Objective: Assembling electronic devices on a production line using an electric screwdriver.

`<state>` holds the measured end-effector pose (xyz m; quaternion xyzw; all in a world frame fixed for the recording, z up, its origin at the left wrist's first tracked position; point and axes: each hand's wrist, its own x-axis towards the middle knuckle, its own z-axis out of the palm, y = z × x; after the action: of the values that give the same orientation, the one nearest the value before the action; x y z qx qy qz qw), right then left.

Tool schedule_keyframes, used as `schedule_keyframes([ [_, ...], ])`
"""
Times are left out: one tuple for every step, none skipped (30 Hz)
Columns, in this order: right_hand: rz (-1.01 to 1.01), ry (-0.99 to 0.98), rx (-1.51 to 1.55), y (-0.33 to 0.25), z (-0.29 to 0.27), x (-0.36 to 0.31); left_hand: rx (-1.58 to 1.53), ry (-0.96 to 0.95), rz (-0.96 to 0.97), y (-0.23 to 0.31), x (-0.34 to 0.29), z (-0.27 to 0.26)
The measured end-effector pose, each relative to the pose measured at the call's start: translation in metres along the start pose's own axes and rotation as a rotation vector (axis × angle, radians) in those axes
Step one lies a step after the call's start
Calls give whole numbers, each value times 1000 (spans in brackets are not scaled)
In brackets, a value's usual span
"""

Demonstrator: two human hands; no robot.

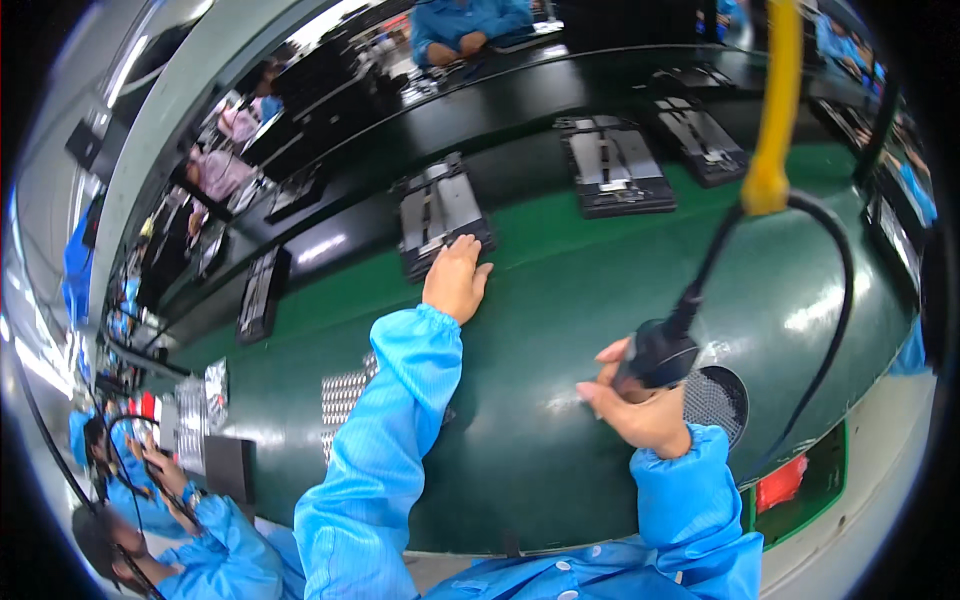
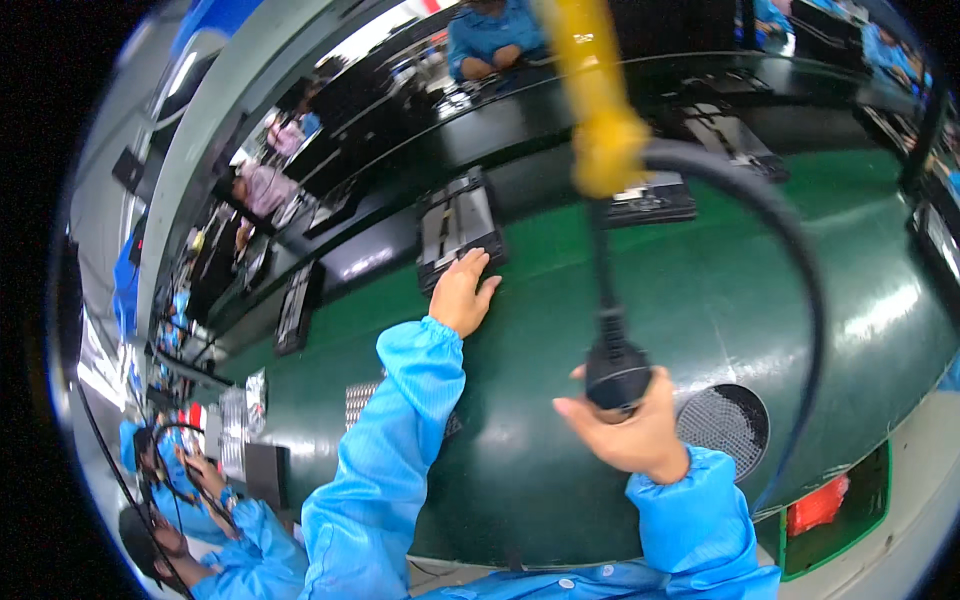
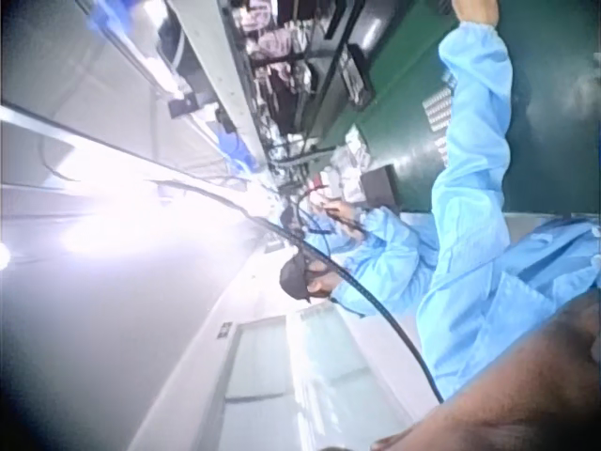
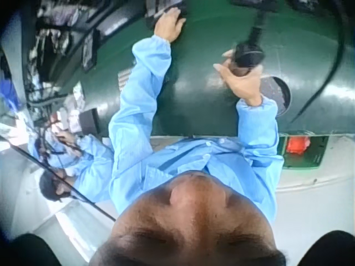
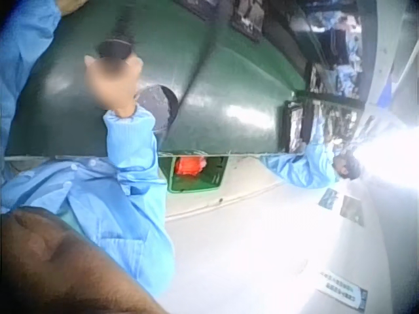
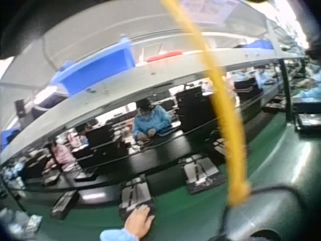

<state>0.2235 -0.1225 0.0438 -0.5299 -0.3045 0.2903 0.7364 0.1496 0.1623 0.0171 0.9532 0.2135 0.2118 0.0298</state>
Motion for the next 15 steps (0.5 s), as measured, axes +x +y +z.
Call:
schedule_keyframes([
  [14,-16,-66,0,0,1,-5,-14,33,11,9,2],
  [-100,-109,-188,-3,-4,6,-28,-71,60,22,19,4],
  [-24,-109,-139,-2,-4,5,-44,-122,86,33,27,8],
  [-125,-105,-202,1,-4,5,-47,-48,157,40,34,19],
  [-224,-99,-269,4,-5,4,-41,-131,157,48,47,27],
  [-227,-112,-247,6,-6,5,-32,-143,189,56,58,32],
  [-228,-121,-229,6,-7,6,-29,-158,225,65,72,38],
  [-288,-102,-278,4,-6,5,-25,-183,233,72,85,43],
  [-410,-135,-128,5,-4,9,-10,-203,232,74,98,43],
  [-350,-173,-70,-2,-7,10,14,-200,239,71,111,47],
  [-291,-214,-9,-11,-11,10,48,-221,247,67,125,48],
  [-207,-231,27,-15,-9,8,87,-254,250,62,136,46],
  [-257,-203,42,-11,-9,9,125,-295,260,65,147,46],
  [-283,-184,28,-12,-11,9,127,-349,265,68,156,44],
  [-315,-188,21,-15,-12,9,143,-393,251,70,160,30],
])
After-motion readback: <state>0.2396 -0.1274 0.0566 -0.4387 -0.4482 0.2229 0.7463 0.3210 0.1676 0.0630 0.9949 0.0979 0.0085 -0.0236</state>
